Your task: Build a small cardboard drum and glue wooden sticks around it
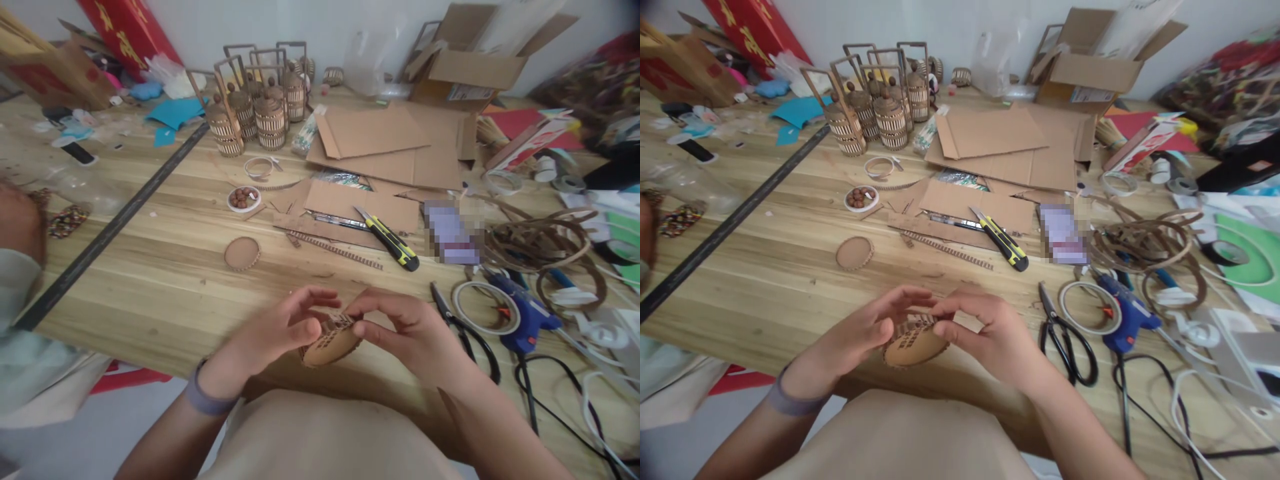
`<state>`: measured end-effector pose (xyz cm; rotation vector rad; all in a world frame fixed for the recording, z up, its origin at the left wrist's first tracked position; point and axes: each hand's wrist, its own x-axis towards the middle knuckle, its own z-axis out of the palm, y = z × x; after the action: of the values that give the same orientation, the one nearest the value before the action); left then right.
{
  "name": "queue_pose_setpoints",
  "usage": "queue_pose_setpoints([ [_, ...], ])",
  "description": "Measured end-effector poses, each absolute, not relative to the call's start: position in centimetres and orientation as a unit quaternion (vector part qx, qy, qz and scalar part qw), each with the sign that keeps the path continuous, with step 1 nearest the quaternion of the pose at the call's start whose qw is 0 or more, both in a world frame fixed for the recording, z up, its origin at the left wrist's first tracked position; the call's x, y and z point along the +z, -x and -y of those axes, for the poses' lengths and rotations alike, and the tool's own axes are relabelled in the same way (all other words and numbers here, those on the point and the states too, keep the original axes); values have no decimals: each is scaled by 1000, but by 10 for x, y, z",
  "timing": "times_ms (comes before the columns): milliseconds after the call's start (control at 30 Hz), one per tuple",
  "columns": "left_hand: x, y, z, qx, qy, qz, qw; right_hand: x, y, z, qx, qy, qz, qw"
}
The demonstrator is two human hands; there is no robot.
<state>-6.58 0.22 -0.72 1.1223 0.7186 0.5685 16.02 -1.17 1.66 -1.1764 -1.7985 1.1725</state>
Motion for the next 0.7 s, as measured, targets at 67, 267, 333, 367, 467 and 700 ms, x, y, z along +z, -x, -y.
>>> queue_pose_setpoints([
  [67,-12,60,0,259,-471,-305,786,15,-159,11,467,453,678,341],
  [267,-12,45,7,260,-361,-267,855,9,-158,11,465,435,685,353],
  [333,-13,45,9,283,-367,-280,841,8,-158,12,404,437,717,364],
  [367,-13,45,9,294,-372,-291,831,8,-158,13,363,445,732,367],
  [467,-13,45,11,308,-424,-348,777,11,-157,18,248,477,761,363],
  [700,-10,43,14,321,-607,-418,595,19,-152,25,155,460,794,366],
])
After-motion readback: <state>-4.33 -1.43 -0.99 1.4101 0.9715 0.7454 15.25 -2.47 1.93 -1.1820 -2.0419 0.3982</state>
